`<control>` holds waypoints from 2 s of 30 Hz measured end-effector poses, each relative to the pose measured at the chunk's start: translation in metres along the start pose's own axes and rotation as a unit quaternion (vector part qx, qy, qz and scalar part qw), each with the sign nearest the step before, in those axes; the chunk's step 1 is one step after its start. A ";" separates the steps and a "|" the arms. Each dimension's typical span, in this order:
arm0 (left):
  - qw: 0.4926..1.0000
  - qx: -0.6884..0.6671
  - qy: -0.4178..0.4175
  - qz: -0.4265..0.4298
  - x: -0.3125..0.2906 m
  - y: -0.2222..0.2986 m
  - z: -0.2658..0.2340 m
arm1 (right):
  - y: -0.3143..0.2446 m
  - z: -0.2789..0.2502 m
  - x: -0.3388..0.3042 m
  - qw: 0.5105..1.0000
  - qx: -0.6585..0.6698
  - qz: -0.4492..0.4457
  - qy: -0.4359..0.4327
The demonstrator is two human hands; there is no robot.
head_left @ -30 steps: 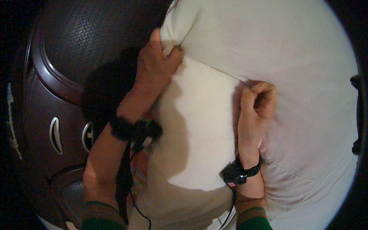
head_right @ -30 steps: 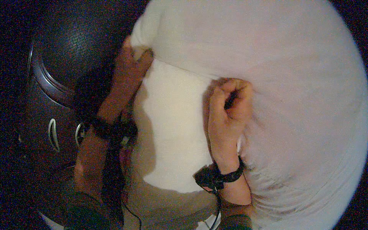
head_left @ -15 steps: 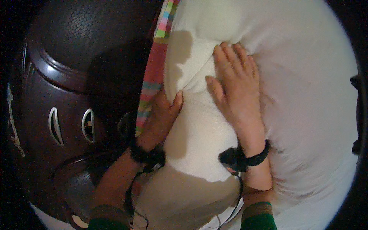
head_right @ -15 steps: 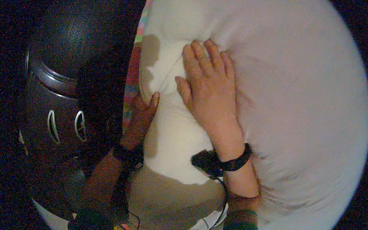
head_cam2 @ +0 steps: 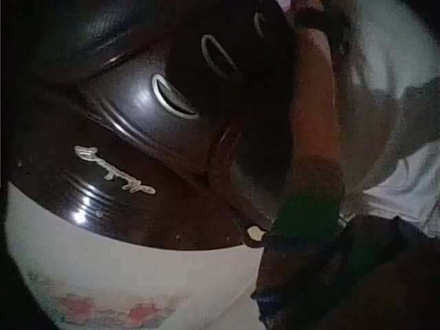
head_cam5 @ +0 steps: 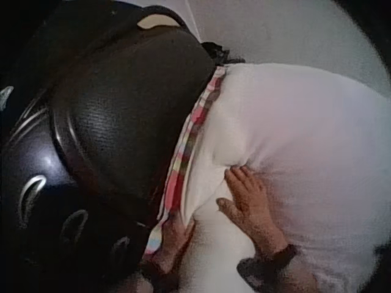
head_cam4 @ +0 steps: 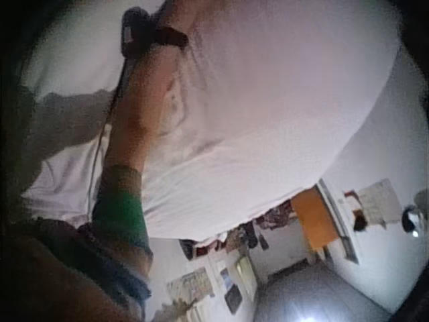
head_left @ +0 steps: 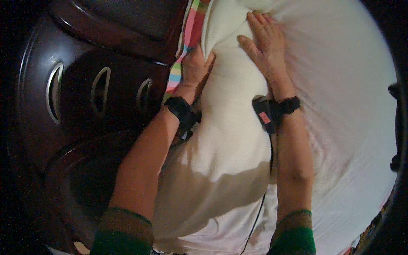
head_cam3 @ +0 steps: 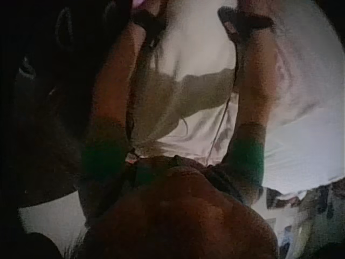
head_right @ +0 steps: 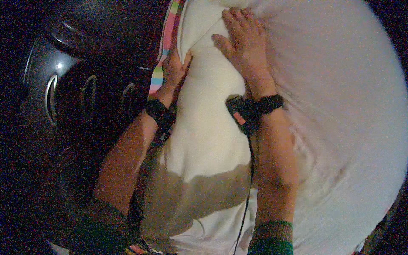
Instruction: The person smooths and adjusts a white duvet on a bed with a striped sheet. They repeatedly pat, fold, and tuck the duvet edges along the sides of the mattress to create a neat appearance.
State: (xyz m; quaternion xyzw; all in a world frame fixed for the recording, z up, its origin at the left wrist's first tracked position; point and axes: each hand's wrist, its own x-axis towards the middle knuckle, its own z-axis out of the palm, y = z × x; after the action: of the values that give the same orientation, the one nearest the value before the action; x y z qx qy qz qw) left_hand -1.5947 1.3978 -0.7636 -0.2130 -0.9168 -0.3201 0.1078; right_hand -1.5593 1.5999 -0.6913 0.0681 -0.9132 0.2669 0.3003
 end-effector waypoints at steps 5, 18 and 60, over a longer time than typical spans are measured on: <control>0.999 -0.009 0.017 -0.039 -0.004 0.000 -0.007 | -0.074 -0.056 -0.060 0.979 -0.072 -0.041 -0.186; 0.925 -0.259 -0.112 -0.254 -0.018 0.053 -0.072 | -0.028 -0.024 -0.145 0.984 -0.088 -0.026 -0.156; 0.878 -0.253 -0.244 -0.325 -0.252 0.093 -0.169 | -0.208 -0.191 -0.318 0.979 0.046 0.113 -0.162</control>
State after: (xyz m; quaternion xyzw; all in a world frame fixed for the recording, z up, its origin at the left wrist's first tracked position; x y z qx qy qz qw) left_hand -1.3180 1.2758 -0.6670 0.0056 -0.8192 -0.4964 -0.2873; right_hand -1.1440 1.5130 -0.6549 0.0205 -0.9382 0.3266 0.1127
